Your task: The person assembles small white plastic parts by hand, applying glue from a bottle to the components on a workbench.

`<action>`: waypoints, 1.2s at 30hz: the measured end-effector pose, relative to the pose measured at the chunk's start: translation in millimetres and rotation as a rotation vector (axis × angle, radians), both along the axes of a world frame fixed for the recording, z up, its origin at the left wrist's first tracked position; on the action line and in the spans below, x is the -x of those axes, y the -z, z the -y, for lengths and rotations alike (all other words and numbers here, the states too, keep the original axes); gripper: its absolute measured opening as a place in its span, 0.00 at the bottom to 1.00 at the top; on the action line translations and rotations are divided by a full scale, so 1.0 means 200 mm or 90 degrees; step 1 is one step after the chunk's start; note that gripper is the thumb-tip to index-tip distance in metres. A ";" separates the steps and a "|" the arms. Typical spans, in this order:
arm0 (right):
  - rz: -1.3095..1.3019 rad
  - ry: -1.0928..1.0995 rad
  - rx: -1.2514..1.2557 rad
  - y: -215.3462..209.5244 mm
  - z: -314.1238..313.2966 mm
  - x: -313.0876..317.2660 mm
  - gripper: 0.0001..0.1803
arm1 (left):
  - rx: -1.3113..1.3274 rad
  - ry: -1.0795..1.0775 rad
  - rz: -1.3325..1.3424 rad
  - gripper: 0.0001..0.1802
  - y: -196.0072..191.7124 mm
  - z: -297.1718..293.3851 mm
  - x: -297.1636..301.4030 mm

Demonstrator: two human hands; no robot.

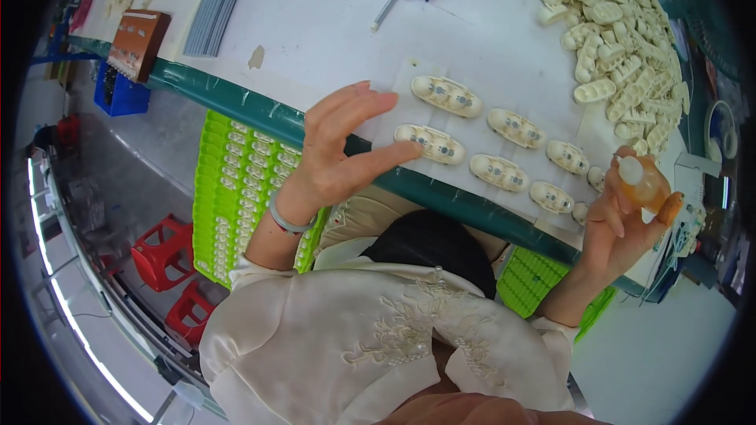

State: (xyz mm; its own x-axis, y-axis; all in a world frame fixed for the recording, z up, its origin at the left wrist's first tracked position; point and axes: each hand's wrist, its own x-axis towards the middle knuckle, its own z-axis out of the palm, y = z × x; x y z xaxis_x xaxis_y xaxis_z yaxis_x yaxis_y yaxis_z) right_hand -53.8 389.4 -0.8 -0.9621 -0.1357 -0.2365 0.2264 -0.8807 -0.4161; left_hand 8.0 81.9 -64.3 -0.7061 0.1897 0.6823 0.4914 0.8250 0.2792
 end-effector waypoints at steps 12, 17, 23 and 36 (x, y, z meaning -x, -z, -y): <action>-0.323 0.021 -0.771 0.02 0.47 -0.04 0.31 | -0.134 0.093 -0.029 0.15 0.04 0.02 0.03; -0.630 0.013 -0.960 0.02 0.51 -0.05 0.27 | -0.166 0.109 -0.037 0.15 0.04 0.01 0.04; -0.658 0.021 -0.966 0.08 0.55 -0.06 0.26 | -0.141 0.123 -0.007 0.17 0.04 0.03 0.04; -0.637 0.004 -0.935 0.12 0.54 -0.04 0.28 | -0.168 0.149 0.009 0.18 0.04 0.05 0.03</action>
State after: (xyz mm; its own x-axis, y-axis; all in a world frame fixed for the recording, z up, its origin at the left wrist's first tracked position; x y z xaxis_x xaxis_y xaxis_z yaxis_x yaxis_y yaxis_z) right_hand -46.7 281.1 -24.8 -0.8008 -0.3686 0.4721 -0.5844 0.3078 -0.7508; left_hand 1.7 72.3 -72.2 -0.6744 0.1652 0.7197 0.6528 0.5888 0.4766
